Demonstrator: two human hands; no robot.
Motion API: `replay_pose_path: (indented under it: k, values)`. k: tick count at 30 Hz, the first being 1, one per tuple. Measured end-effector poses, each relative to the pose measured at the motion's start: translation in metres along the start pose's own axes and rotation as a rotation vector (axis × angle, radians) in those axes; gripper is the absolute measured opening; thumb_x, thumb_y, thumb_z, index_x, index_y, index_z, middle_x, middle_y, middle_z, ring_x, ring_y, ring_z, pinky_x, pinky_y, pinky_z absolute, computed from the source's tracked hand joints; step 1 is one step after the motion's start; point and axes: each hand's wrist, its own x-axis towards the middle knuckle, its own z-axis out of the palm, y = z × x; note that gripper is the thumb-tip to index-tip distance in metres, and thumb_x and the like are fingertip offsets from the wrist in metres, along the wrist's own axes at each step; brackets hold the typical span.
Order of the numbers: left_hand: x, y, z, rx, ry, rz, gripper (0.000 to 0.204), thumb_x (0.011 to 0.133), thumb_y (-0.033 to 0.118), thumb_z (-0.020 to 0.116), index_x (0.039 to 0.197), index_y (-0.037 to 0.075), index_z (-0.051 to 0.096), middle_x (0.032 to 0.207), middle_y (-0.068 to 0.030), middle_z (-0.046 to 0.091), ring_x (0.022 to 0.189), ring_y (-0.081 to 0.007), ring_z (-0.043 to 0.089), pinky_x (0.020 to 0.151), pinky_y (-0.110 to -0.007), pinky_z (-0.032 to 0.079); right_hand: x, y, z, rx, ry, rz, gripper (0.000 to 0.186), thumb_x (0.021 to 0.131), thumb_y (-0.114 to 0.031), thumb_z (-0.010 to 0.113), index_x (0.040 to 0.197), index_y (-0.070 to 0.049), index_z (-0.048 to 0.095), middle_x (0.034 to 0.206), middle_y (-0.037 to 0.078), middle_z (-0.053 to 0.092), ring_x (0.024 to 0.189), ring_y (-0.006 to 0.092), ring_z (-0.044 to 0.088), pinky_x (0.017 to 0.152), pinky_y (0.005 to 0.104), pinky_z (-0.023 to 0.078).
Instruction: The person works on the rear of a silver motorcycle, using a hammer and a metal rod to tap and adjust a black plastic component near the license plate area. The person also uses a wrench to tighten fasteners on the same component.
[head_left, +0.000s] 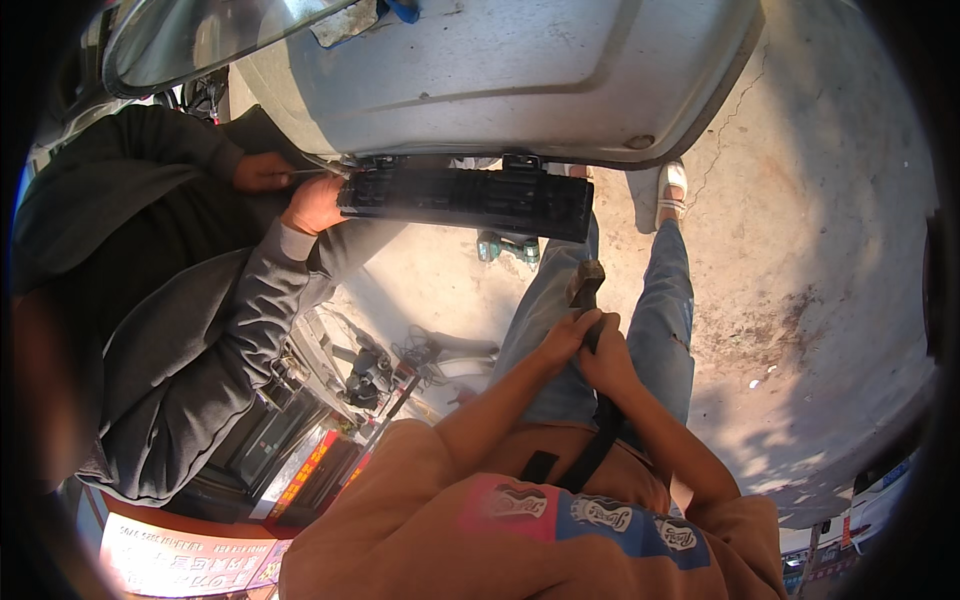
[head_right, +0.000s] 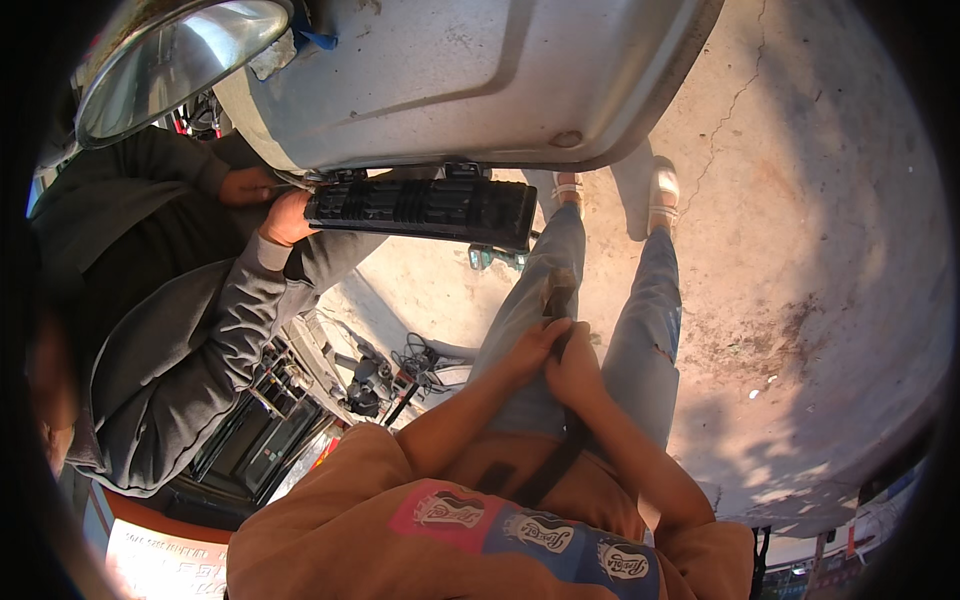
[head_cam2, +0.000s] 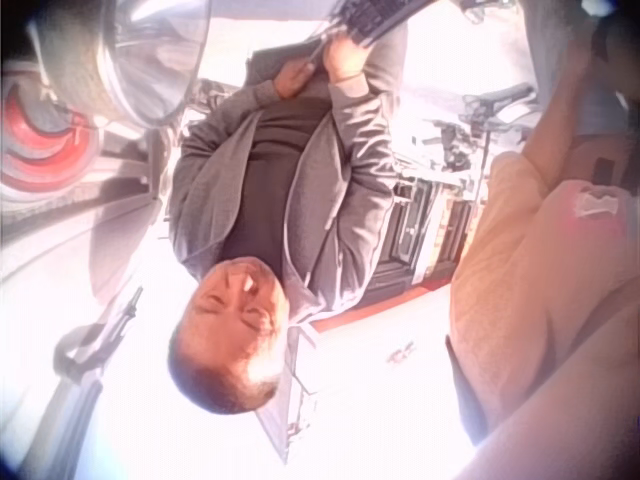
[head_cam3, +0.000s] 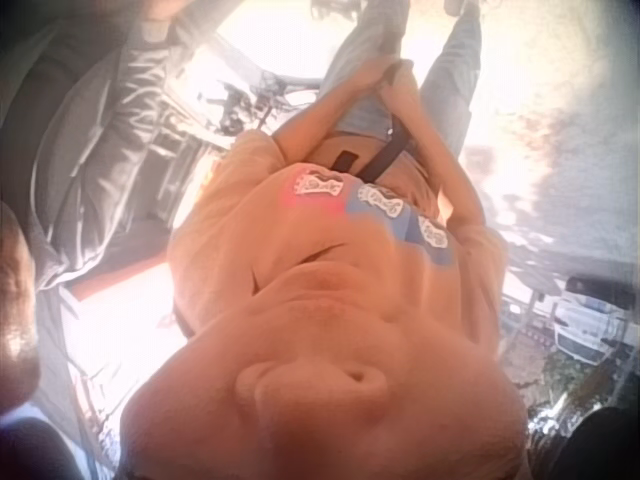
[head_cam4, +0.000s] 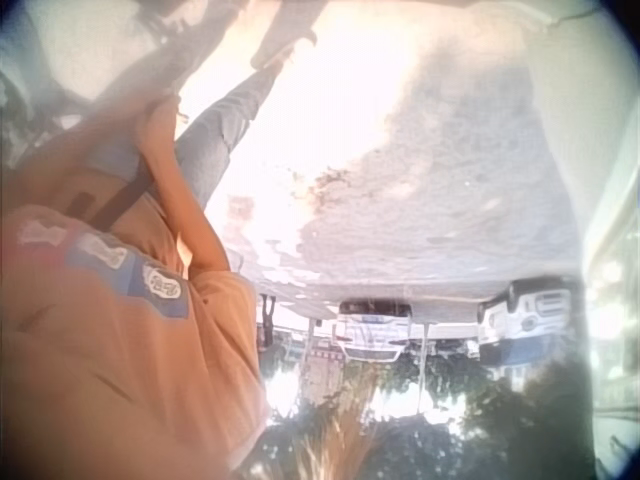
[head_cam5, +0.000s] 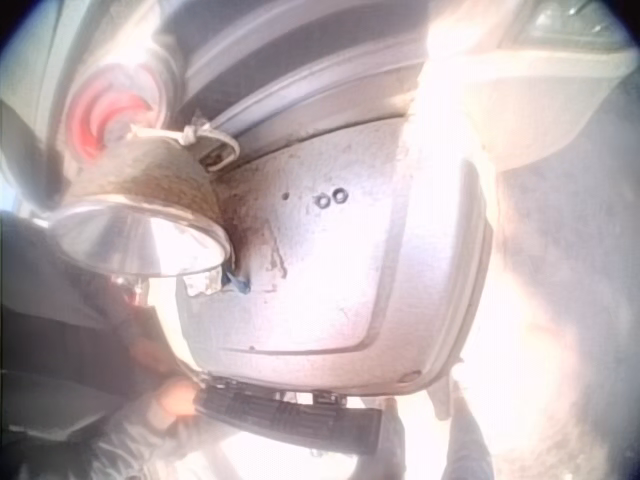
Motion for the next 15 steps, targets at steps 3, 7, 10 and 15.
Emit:
replay_pose_path:
  k: [3, 7, 10, 15]
  values:
    - [0.009, -0.010, -0.005, -0.040, -0.043, 0.001, 0.045, 0.093, 0.040, 0.055, 0.110, -0.002, 0.059, 0.099, -0.0096, 0.063, 0.091, -0.0154, 0.058, 0.083, -0.028, 0.046, 0.001, 0.000, 0.001, 0.015, 0.002, -0.009, 0.037, 0.080, -0.006, 0.056, 0.108, 0.004, 0.034, 0.094, 0.034, 0.055, 0.091, 0.0523, 0.055, 0.075, 0.0531, 0.044]
    - [0.009, -0.003, -0.007, -0.037, -0.039, -0.001, 0.046, 0.093, 0.040, 0.055, 0.110, -0.002, 0.058, 0.099, -0.0092, 0.063, 0.090, -0.0151, 0.059, 0.082, -0.028, 0.046, 0.006, 0.001, 0.005, -0.027, 0.040, -0.071, 0.038, 0.079, -0.004, 0.057, 0.108, 0.004, 0.033, 0.086, 0.034, 0.060, 0.085, 0.0512, 0.059, 0.070, 0.0526, 0.047]
    - [0.011, 0.000, -0.009, -0.043, -0.055, -0.010, 0.046, 0.093, 0.040, 0.055, 0.111, -0.002, 0.058, 0.099, -0.0092, 0.063, 0.090, -0.0152, 0.059, 0.082, -0.028, 0.046, 0.009, -0.001, 0.005, -0.033, 0.035, -0.048, 0.038, 0.079, -0.004, 0.057, 0.108, 0.005, 0.033, 0.086, 0.034, 0.060, 0.085, 0.0511, 0.059, 0.070, 0.0524, 0.047]
    - [0.015, 0.001, -0.008, -0.020, -0.049, -0.022, 0.047, 0.093, 0.041, 0.055, 0.111, -0.003, 0.058, 0.100, -0.0104, 0.063, 0.091, -0.0161, 0.059, 0.083, -0.028, 0.046, 0.012, -0.002, 0.001, 0.003, -0.001, 0.004, 0.037, 0.080, -0.006, 0.057, 0.107, 0.004, 0.034, 0.091, 0.035, 0.057, 0.089, 0.0523, 0.057, 0.073, 0.0531, 0.045]
